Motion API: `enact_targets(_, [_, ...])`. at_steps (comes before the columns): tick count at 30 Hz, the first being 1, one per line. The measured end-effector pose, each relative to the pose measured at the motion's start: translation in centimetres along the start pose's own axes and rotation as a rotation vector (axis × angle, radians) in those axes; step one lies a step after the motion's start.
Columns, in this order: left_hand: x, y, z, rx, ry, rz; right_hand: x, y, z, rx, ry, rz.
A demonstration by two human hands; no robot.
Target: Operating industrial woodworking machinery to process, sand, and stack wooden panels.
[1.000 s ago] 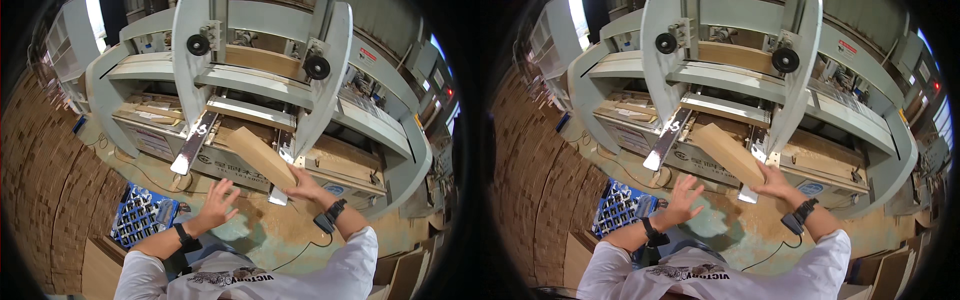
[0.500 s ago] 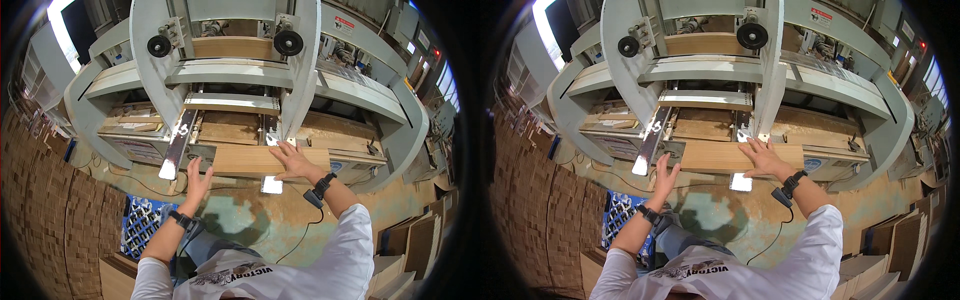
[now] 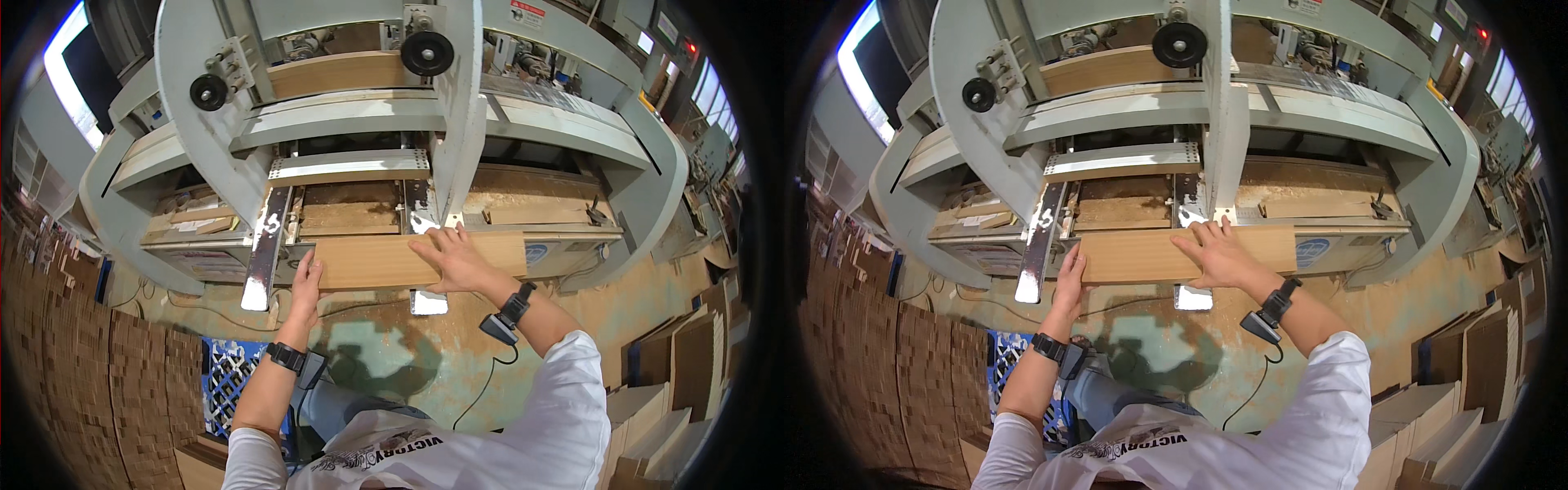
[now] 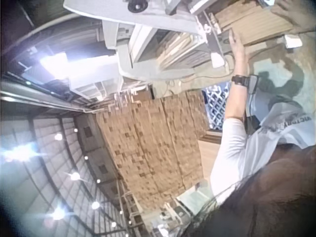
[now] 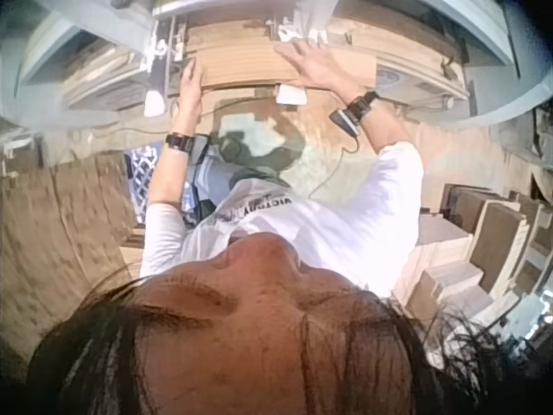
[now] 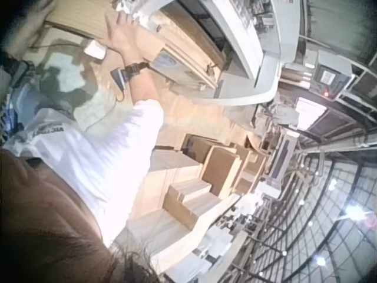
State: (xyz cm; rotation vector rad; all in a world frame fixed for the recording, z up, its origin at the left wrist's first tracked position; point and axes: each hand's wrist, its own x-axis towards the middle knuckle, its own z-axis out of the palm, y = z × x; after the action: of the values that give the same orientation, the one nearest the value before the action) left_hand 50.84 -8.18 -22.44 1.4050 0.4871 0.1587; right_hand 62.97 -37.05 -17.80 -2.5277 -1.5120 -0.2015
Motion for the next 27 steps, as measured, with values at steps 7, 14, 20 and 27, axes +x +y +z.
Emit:
enact_targets(7, [1.6,-1.1,-1.2,0.032,-0.007,-0.216,0.1,0.5,1.6,0.057,-0.13,0.038])
enact_targets(14, [4.9,-0.4,-0.6,0.137,-0.034,-0.159,-0.2,0.6,1.9,0.046,-0.107,0.029])
enact_targets(20, [5.4,-0.6,-0.6,0.354,-0.007,-0.078,-4.3,3.3,2.1,0.028,-0.03,0.294])
enact_targets(27, [6.2,-1.7,-1.0,0.33,0.025,-0.095,-13.6,12.6,1.1,0.182,0.084,1.099])
